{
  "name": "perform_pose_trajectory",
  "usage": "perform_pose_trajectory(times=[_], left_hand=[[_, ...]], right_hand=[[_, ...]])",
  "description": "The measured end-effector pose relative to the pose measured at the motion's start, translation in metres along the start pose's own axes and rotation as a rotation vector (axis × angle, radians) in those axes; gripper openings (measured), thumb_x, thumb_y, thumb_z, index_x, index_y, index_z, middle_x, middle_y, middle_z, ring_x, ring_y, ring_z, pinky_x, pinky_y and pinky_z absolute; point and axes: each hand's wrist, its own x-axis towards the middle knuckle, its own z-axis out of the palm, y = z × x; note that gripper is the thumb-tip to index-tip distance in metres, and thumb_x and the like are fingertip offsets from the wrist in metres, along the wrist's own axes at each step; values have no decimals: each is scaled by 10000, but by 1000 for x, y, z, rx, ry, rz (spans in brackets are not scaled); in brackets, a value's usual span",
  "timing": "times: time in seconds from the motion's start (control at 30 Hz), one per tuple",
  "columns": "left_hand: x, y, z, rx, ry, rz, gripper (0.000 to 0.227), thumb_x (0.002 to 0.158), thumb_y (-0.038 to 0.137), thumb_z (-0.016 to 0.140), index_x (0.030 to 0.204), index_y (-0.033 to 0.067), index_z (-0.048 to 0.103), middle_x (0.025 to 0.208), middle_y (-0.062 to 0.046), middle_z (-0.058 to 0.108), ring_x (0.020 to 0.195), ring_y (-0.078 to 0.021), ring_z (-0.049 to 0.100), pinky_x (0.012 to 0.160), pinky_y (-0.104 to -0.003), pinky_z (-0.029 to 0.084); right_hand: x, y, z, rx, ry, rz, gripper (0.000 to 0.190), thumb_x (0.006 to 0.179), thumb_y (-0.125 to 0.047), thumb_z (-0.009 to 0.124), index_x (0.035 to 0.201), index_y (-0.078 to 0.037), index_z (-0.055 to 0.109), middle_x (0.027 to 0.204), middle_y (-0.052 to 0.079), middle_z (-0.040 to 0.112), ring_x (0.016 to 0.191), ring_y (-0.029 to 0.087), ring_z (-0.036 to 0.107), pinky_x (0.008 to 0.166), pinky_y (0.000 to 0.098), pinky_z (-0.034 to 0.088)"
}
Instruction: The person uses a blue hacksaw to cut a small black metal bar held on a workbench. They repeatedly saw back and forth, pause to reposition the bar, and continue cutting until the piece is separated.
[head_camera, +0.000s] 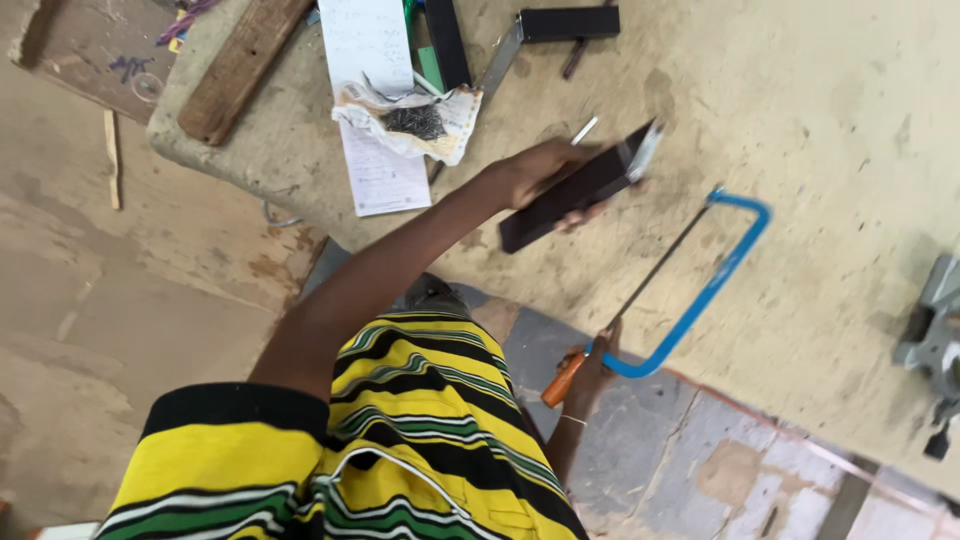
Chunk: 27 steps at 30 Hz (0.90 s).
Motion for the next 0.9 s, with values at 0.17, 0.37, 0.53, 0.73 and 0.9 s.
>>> perform_pose_trajectory(times=[0.17, 0.37, 0.53, 0.73, 0.9], left_hand=[[14, -66, -62, 715, 616, 163, 512, 1103, 515, 514, 1065, 49, 725, 794, -149, 725, 612, -237, 686, 525, -380, 543], [19, -60, -34, 344, 772, -2, 513, 1029, 546, 544, 1097, 60, 695, 828, -172, 734, 613, -247, 690, 525, -406, 567], [-1, -23, 17, 115, 689, -96, 651, 1017, 650, 477, 1125, 30, 642, 829, -169, 727, 579, -234, 678, 509, -394, 575], [0, -1, 22, 195, 624, -44, 768, 970, 733, 344, 1185, 78, 683, 818, -134, 741, 564, -186, 658, 525, -343, 570], [3, 3, 34, 173, 562, 44, 784, 984, 745, 350, 1206, 73, 689, 814, -117, 728, 571, -159, 644, 522, -320, 547]], right_hand=[[37, -9, 18, 97, 16, 66, 593, 1048, -277, 508, 1627, -216, 398, 578, 75, 506, 409, 184, 488, 383, 336, 422], [86, -25, 34, 170, -27, 94, 604, 1036, -252, 509, 1623, -238, 365, 615, 77, 504, 452, 192, 501, 418, 361, 437], [115, -23, 57, 373, -66, 79, 620, 1061, -245, 512, 1648, -242, 312, 656, 60, 531, 487, 176, 510, 454, 350, 459], [128, -8, 63, 351, -31, 95, 615, 1074, -262, 501, 1657, -257, 305, 664, 64, 539, 504, 181, 520, 473, 355, 464], [141, -11, 58, 405, -50, 170, 564, 1066, -292, 488, 1613, -248, 361, 665, 63, 537, 498, 182, 505, 474, 358, 457]])
